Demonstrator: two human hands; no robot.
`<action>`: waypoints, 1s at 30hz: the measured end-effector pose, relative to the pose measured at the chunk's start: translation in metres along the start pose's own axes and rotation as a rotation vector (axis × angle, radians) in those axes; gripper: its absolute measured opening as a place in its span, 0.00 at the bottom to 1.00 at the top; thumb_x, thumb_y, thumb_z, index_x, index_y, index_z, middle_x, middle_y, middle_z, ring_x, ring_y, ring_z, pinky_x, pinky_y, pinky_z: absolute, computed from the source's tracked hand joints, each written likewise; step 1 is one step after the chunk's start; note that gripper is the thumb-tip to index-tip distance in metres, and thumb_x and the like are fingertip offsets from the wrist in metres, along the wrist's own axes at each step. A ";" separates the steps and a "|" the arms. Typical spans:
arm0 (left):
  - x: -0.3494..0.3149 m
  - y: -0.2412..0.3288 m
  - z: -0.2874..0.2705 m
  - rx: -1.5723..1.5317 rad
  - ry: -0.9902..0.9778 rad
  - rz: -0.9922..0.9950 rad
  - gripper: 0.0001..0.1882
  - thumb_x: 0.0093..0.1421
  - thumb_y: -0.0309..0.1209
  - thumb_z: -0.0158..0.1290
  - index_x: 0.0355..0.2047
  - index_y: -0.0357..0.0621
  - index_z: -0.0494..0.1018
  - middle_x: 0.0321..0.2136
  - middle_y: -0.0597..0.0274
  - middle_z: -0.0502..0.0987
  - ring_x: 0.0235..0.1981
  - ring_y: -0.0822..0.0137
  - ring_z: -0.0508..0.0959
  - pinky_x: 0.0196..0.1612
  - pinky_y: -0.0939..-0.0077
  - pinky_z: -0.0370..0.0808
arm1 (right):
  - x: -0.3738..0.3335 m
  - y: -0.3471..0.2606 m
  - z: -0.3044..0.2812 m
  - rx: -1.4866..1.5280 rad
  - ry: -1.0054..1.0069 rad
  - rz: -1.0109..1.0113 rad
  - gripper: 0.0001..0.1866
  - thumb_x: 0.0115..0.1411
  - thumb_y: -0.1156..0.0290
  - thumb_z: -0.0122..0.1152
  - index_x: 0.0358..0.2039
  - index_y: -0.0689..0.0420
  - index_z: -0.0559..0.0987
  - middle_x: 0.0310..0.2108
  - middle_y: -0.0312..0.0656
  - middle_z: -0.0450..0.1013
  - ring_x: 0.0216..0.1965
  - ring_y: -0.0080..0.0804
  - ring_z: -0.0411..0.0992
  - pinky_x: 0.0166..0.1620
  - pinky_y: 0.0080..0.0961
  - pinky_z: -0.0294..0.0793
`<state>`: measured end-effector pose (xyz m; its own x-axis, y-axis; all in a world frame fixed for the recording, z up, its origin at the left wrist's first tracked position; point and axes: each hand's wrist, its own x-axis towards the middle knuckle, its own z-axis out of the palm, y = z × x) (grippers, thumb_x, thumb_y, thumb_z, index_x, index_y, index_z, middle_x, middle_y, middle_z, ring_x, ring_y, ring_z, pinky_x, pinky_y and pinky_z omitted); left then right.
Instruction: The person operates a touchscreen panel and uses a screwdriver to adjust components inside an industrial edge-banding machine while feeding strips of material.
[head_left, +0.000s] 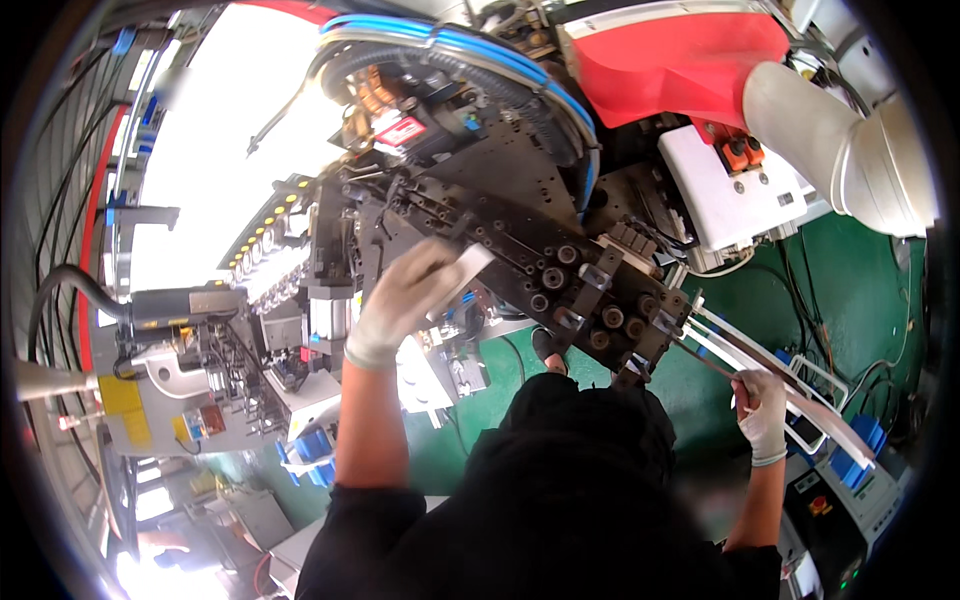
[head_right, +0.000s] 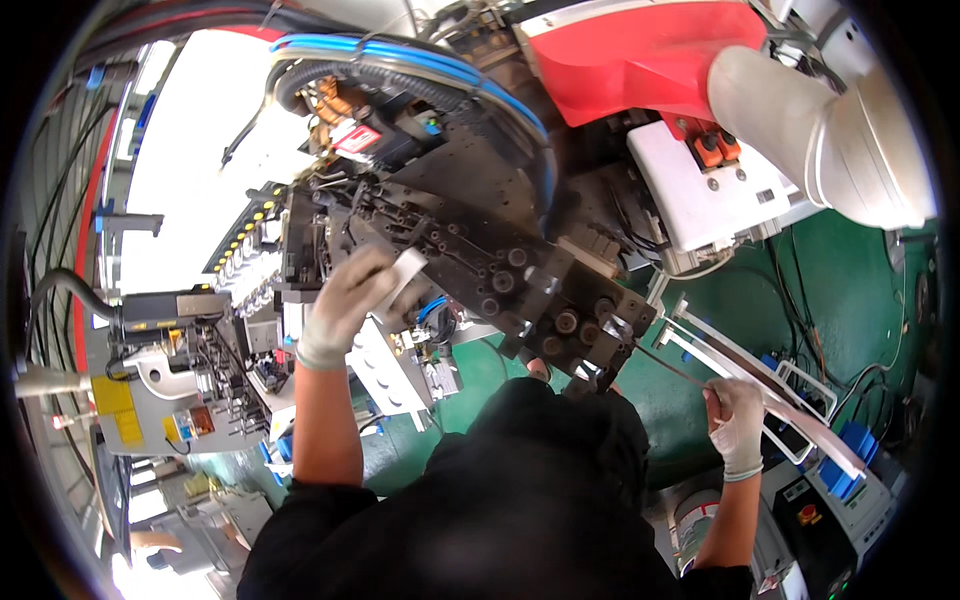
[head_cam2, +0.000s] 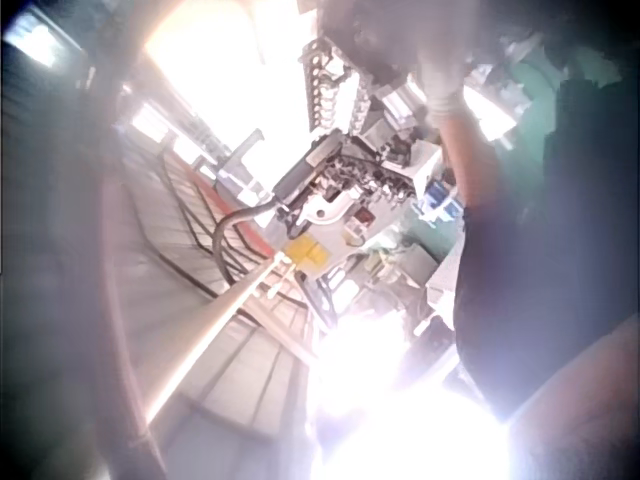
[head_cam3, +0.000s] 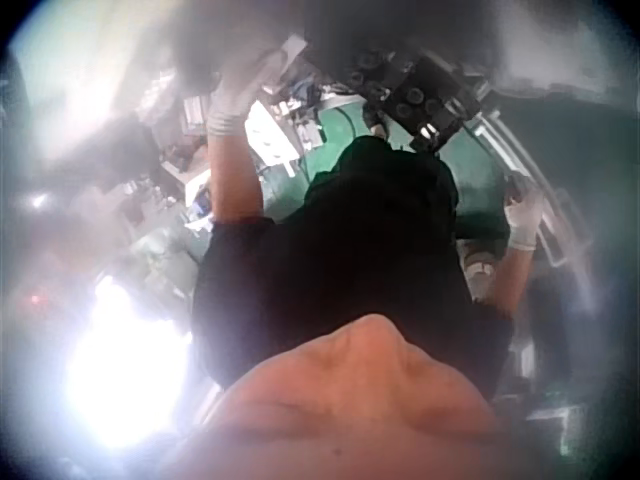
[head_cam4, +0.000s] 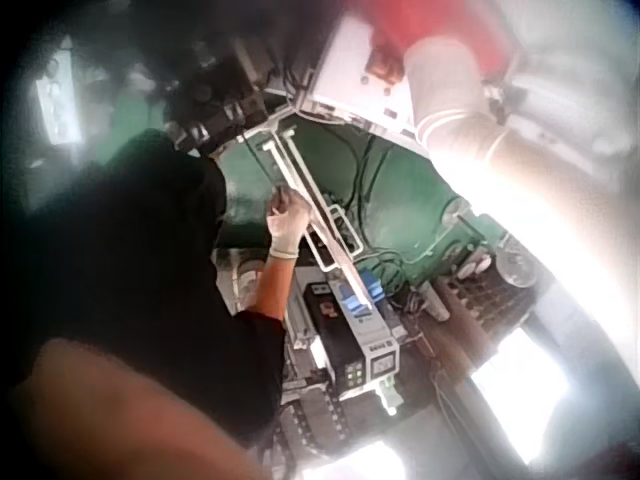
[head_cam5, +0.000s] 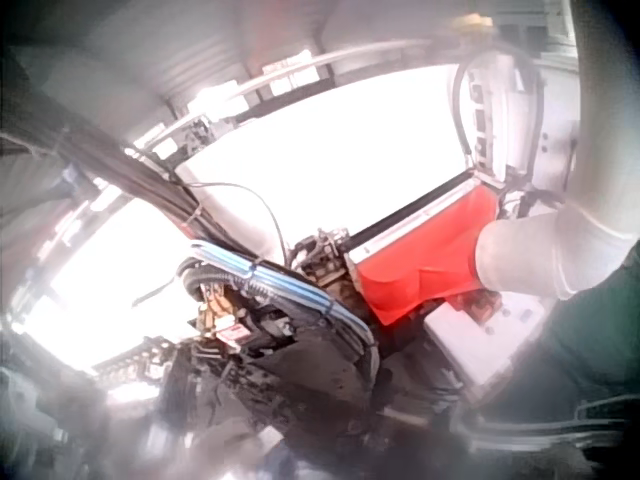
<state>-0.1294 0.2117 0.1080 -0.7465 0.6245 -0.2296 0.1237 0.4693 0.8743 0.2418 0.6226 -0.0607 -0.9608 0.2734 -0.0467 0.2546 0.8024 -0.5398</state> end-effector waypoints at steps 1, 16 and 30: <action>-0.029 -0.033 0.000 -0.233 0.083 -0.083 0.15 0.74 0.36 0.52 0.40 0.34 0.74 0.31 0.59 0.77 0.34 0.67 0.78 0.39 0.73 0.74 | 0.005 -0.014 0.005 0.065 0.030 0.040 0.04 0.59 0.72 0.65 0.33 0.58 0.83 0.27 0.49 0.78 0.30 0.53 0.77 0.37 0.43 0.75; -0.168 -0.197 -0.100 -0.199 0.705 -0.077 0.18 0.77 0.45 0.49 0.35 0.43 0.72 0.25 0.62 0.82 0.26 0.75 0.79 0.36 0.77 0.78 | 0.026 -0.071 0.032 -0.258 0.115 0.063 0.10 0.58 0.74 0.65 0.41 0.59 0.81 0.37 0.47 0.79 0.42 0.52 0.76 0.53 0.42 0.73; -0.148 -0.287 -0.157 0.073 0.878 0.064 0.14 0.75 0.36 0.53 0.34 0.39 0.73 0.20 0.71 0.67 0.22 0.81 0.64 0.25 0.80 0.64 | 0.007 -0.183 0.168 0.256 0.921 0.275 0.10 0.72 0.75 0.58 0.49 0.64 0.81 0.39 0.38 0.79 0.39 0.25 0.75 0.44 0.26 0.77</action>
<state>-0.1570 -0.1136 -0.0422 -0.9658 -0.0396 0.2563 0.2015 0.5074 0.8378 0.1700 0.3890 -0.1036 -0.3833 0.8252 0.4149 0.3203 0.5401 -0.7782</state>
